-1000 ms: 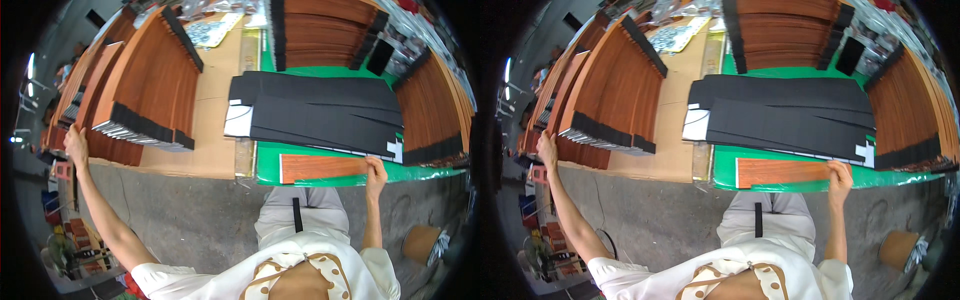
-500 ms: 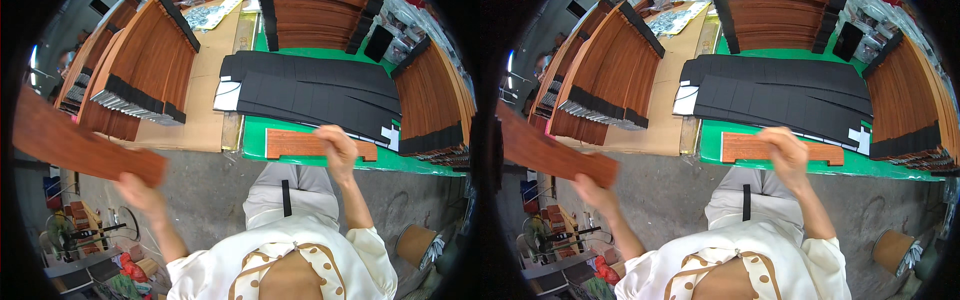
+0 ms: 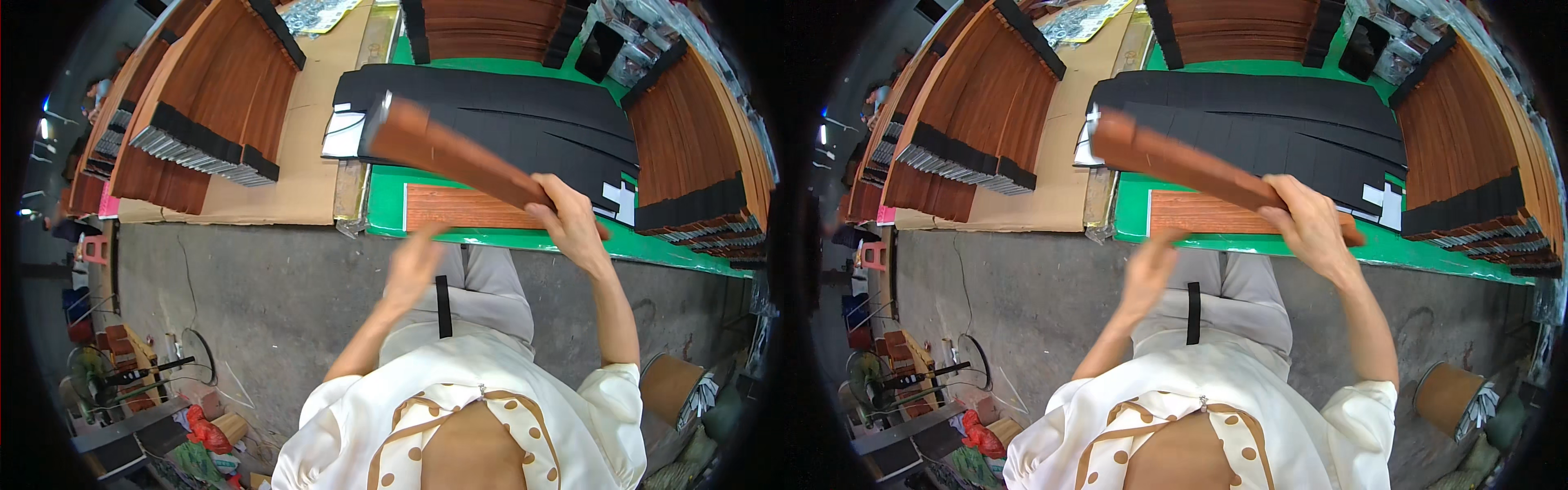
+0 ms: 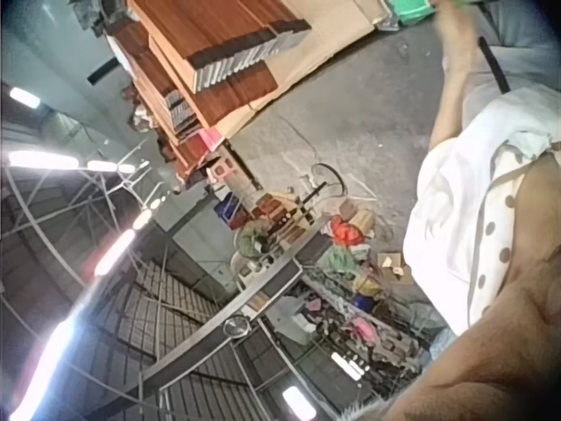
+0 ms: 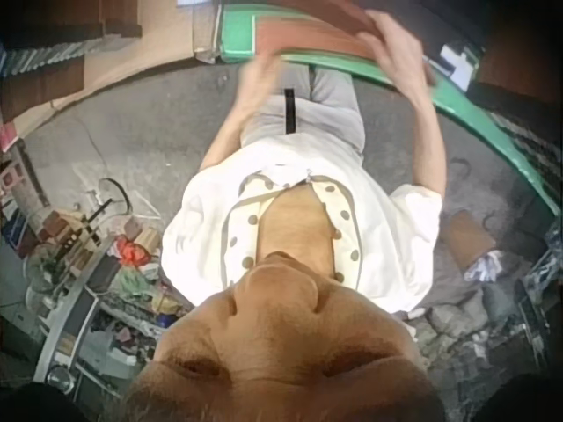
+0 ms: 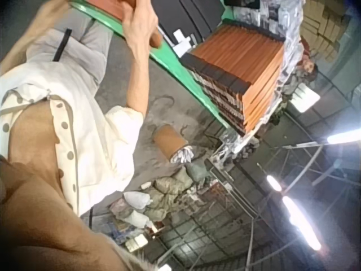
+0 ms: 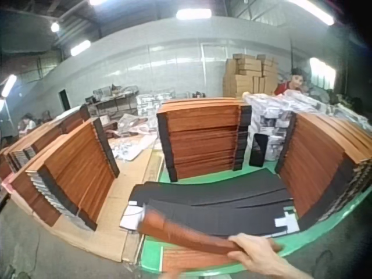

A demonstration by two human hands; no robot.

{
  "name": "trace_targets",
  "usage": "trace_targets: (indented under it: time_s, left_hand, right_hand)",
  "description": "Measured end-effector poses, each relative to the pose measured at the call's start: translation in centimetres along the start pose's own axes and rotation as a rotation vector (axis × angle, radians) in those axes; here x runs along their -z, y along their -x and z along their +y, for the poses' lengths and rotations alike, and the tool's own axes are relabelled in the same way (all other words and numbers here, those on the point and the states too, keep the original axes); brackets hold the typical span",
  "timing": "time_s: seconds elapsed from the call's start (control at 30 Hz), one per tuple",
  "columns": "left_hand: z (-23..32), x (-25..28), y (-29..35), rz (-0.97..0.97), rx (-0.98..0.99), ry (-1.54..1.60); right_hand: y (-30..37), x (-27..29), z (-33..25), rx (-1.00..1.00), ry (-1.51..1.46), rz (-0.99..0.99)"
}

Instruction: The recorder is applying black adhesive foam strips to the ends of curved wooden furniture components and stacking them in a manufacturing facility.

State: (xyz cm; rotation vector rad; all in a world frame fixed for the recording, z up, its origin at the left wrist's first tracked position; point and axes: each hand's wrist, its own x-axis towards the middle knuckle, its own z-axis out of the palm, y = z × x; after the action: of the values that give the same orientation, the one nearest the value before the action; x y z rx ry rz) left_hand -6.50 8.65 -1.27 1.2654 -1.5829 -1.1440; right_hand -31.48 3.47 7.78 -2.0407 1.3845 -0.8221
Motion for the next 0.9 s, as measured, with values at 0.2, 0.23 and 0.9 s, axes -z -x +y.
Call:
trace_targets:
  time_s: [0.2,0.23,0.9]
  left_hand:
    - [-0.8,3.7,-3.3,0.405,-0.206,-0.282]
    - [-0.9,3.9,-3.7,0.408,-0.204,-0.285]
    - [-6.4,13.2,-15.8,0.395,-0.356,-0.827]
  right_hand:
    - [1.7,-0.3,4.9,0.159,0.447,-0.078]
    - [1.6,-0.7,5.4,0.174,0.428,-0.09]
    - [-16.7,-7.5,1.3,0.466,0.133,-0.084]
